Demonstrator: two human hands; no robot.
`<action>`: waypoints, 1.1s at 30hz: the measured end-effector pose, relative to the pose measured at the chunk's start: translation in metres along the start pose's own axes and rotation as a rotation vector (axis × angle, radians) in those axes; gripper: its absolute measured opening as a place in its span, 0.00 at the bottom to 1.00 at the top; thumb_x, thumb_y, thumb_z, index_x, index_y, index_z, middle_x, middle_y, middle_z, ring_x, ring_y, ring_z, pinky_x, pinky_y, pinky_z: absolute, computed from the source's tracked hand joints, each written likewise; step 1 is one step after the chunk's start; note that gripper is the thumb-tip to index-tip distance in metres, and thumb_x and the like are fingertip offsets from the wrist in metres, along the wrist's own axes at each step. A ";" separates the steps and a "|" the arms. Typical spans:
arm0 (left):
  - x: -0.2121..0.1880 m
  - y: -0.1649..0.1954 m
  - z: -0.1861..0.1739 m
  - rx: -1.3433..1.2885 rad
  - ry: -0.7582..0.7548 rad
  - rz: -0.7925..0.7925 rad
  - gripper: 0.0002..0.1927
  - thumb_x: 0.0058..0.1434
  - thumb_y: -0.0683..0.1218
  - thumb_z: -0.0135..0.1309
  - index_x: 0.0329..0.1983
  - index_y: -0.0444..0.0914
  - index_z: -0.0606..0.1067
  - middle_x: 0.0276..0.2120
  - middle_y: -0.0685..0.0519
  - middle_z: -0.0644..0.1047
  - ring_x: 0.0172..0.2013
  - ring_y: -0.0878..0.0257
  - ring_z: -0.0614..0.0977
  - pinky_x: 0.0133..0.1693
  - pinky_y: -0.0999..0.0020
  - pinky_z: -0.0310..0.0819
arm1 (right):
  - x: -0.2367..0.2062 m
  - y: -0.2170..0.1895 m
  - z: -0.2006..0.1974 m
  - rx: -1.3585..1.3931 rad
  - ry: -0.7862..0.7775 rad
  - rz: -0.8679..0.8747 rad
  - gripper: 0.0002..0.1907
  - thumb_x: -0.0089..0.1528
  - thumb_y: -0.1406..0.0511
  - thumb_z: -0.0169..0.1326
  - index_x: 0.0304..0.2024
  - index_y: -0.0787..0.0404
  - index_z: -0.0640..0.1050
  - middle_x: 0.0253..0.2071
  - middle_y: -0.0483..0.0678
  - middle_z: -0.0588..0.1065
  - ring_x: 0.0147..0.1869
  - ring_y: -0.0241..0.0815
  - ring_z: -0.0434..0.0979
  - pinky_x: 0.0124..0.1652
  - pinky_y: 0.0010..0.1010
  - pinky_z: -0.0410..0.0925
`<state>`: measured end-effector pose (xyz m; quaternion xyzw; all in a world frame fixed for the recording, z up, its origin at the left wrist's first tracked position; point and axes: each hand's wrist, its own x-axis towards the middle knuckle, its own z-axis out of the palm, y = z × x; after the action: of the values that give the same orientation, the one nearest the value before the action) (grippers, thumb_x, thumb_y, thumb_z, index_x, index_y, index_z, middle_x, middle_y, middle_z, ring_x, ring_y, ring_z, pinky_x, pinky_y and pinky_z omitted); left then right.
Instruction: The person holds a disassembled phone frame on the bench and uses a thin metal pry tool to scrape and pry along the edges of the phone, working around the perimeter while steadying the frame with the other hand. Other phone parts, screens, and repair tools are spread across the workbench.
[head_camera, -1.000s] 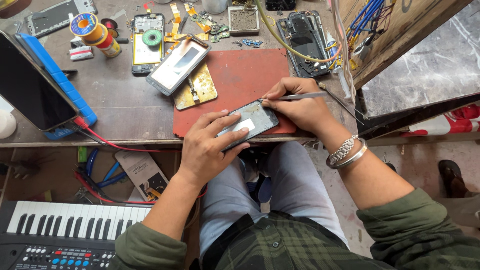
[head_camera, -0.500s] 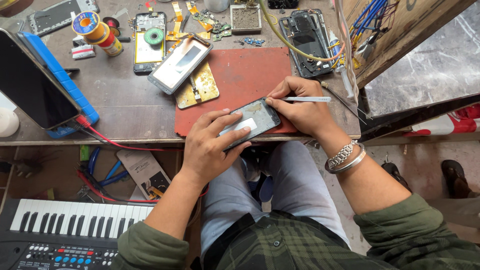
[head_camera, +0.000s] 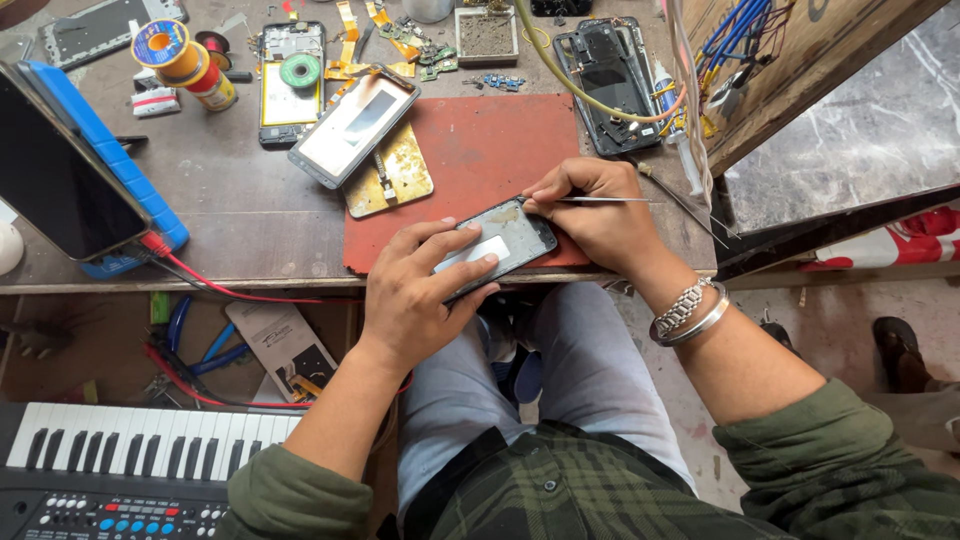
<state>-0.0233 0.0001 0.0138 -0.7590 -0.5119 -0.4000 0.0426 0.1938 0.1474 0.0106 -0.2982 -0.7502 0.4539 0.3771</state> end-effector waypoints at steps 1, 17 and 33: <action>0.000 0.000 0.000 -0.003 -0.001 0.000 0.15 0.54 0.50 0.68 0.45 0.48 0.83 0.52 0.54 0.80 0.55 0.51 0.78 0.55 0.56 0.74 | 0.000 0.000 -0.001 0.009 -0.012 -0.001 0.04 0.58 0.77 0.63 0.32 0.68 0.79 0.37 0.49 0.81 0.46 0.37 0.84 0.47 0.28 0.76; -0.001 -0.002 -0.001 -0.005 -0.019 0.004 0.14 0.54 0.51 0.68 0.45 0.48 0.83 0.53 0.54 0.80 0.57 0.51 0.78 0.56 0.55 0.73 | -0.001 0.000 -0.003 0.009 -0.001 -0.017 0.07 0.58 0.76 0.64 0.29 0.66 0.78 0.37 0.49 0.80 0.44 0.36 0.82 0.45 0.26 0.74; 0.000 0.000 -0.001 -0.007 0.001 -0.014 0.14 0.54 0.50 0.68 0.45 0.49 0.83 0.52 0.54 0.80 0.55 0.52 0.79 0.54 0.57 0.75 | 0.005 -0.008 0.001 -0.102 -0.022 -0.062 0.05 0.57 0.75 0.65 0.30 0.67 0.80 0.35 0.50 0.82 0.44 0.38 0.85 0.44 0.27 0.76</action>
<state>-0.0236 -0.0004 0.0141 -0.7554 -0.5157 -0.4025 0.0377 0.1896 0.1475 0.0195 -0.2888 -0.7853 0.4065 0.3670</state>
